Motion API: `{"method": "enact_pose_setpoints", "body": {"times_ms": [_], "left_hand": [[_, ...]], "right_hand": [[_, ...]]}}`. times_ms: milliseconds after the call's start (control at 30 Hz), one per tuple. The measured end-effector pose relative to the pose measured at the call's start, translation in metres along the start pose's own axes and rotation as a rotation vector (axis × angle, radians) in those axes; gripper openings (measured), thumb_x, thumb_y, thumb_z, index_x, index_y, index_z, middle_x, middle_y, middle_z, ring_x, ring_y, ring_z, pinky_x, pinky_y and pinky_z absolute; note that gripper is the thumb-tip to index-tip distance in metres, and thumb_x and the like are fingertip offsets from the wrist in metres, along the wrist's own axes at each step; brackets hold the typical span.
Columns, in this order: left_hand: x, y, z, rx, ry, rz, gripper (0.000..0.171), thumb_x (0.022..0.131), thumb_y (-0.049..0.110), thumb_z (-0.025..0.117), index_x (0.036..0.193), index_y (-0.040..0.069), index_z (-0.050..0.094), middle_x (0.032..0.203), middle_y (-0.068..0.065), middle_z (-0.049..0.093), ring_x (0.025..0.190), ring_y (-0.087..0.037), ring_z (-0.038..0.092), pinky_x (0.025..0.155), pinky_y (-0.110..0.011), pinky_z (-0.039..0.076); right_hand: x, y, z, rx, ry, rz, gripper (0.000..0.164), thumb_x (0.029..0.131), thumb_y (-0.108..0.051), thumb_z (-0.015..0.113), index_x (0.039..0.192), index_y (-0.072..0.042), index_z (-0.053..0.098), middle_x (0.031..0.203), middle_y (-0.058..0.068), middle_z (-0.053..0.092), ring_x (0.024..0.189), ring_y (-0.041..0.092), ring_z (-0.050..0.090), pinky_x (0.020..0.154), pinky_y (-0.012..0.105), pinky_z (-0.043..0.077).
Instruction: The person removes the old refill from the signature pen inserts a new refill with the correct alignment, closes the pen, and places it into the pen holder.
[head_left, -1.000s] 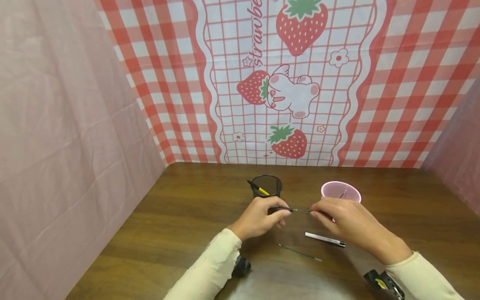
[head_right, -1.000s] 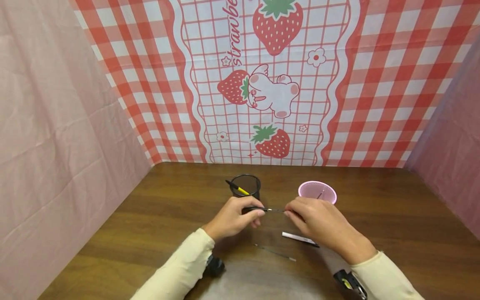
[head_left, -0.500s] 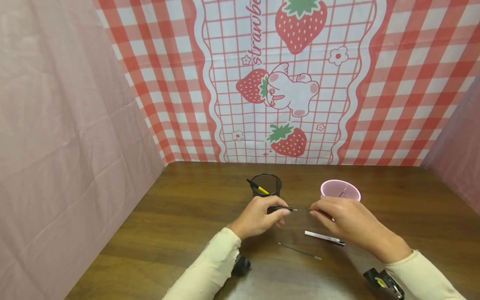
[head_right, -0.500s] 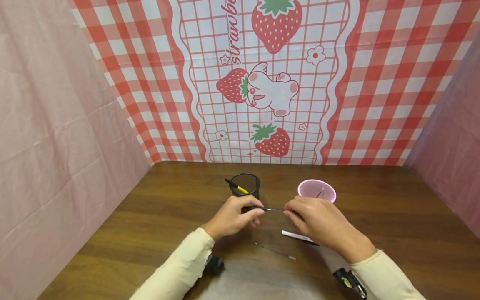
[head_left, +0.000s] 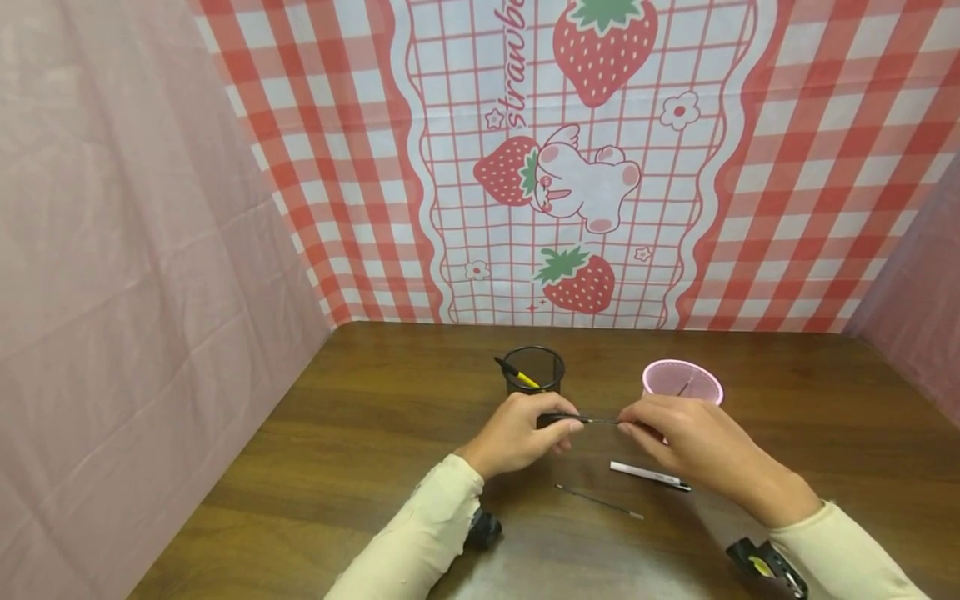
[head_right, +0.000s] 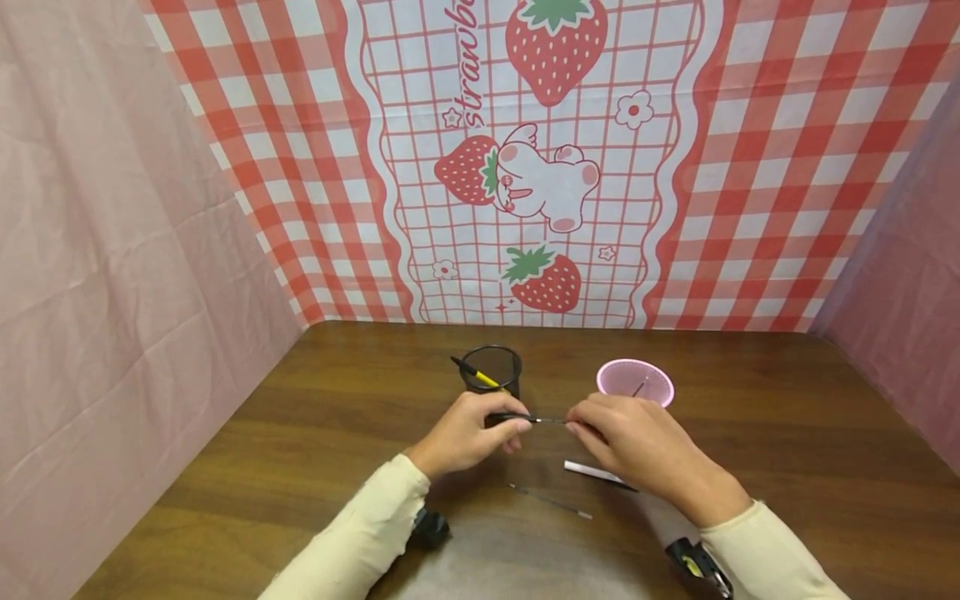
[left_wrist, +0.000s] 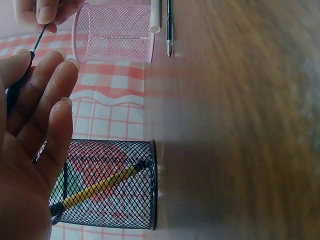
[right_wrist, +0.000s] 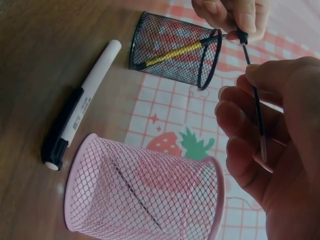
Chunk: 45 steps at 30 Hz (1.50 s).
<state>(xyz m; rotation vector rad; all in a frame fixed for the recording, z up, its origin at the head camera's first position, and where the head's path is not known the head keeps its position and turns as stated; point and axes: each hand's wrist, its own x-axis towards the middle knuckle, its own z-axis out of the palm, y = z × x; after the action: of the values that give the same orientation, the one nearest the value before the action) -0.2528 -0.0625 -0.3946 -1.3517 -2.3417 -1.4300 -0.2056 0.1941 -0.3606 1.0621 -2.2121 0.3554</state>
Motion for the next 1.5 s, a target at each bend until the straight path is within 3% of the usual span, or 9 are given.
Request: {"method": "enact_pose_setpoints", "body": {"times_ms": [100,167,267,367,700,1033,1267,1500], "left_hand": [[0.0,0.001,0.0,0.005,0.001,0.007,0.013,0.099,0.016,0.066,0.107,0.006,0.07,0.074,0.001,0.071,0.066,0.002,0.066,0.064,-0.018,0.056],[0.001,0.001,0.0,0.009,0.002,0.008,0.013,0.099,0.017,0.066,0.107,0.007,0.07,0.074,0.002,0.071,0.065,0.002,0.066,0.064,-0.018,0.055],[0.001,0.002,0.0,0.015,-0.006,0.005,0.014,0.099,0.017,0.066,0.107,0.007,0.069,0.075,0.002,0.071,0.066,0.003,0.065,0.064,-0.018,0.055],[0.001,0.004,0.0,0.021,-0.015,0.002,0.014,0.099,0.018,0.066,0.107,0.006,0.069,0.075,0.003,0.071,0.066,0.003,0.065,0.064,-0.018,0.055],[0.001,0.006,0.003,0.015,-0.035,0.009,0.015,0.099,0.018,0.066,0.107,0.006,0.069,0.077,0.001,0.072,0.065,0.001,0.066,0.063,-0.017,0.055],[0.0,0.004,0.003,0.006,-0.038,0.013,0.017,0.1,0.02,0.064,0.108,0.006,0.069,0.078,0.002,0.07,0.067,0.003,0.065,0.065,-0.018,0.055],[0.0,0.004,0.002,-0.013,-0.037,0.026,0.017,0.101,0.02,0.063,0.109,0.006,0.069,0.077,0.003,0.069,0.067,0.001,0.066,0.065,-0.019,0.056],[0.0,0.004,0.002,-0.041,-0.017,0.047,0.016,0.1,0.017,0.064,0.107,0.003,0.069,0.076,-0.001,0.069,0.067,0.001,0.066,0.064,-0.02,0.057]], "right_hand": [[0.001,-0.001,0.0,0.003,0.001,-0.001,0.015,0.098,-0.03,0.066,0.092,-0.019,0.073,0.087,-0.016,0.067,0.077,0.002,0.064,0.065,0.031,0.054],[0.001,-0.002,0.0,0.004,0.003,-0.006,0.004,0.091,-0.022,0.073,0.091,-0.018,0.072,0.087,-0.017,0.066,0.077,0.002,0.064,0.064,0.03,0.054],[0.002,-0.004,0.0,-0.001,0.001,-0.012,0.01,0.084,-0.016,0.078,0.092,-0.018,0.073,0.087,-0.017,0.066,0.077,0.001,0.063,0.064,0.03,0.053],[0.002,-0.005,-0.001,-0.008,-0.011,-0.009,0.011,0.083,-0.016,0.077,0.093,-0.019,0.073,0.087,-0.018,0.065,0.077,0.0,0.063,0.065,0.029,0.053],[0.0,-0.007,0.001,0.008,0.016,-0.023,0.004,0.092,-0.021,0.071,0.092,-0.017,0.073,0.087,-0.017,0.064,0.074,0.001,0.061,0.062,0.028,0.052],[0.002,-0.007,0.008,0.055,0.044,-0.055,0.006,0.092,-0.018,0.072,0.097,-0.018,0.074,0.087,-0.015,0.066,0.073,-0.001,0.06,0.06,0.023,0.05],[0.002,-0.012,0.008,0.031,0.017,0.013,0.019,0.081,-0.009,0.073,0.098,-0.017,0.073,0.087,-0.014,0.066,0.072,-0.001,0.058,0.059,0.025,0.051],[0.001,-0.014,0.01,0.027,-0.015,0.058,0.02,0.08,-0.008,0.073,0.098,-0.016,0.071,0.086,-0.013,0.066,0.071,-0.003,0.054,0.058,0.024,0.05]]}}
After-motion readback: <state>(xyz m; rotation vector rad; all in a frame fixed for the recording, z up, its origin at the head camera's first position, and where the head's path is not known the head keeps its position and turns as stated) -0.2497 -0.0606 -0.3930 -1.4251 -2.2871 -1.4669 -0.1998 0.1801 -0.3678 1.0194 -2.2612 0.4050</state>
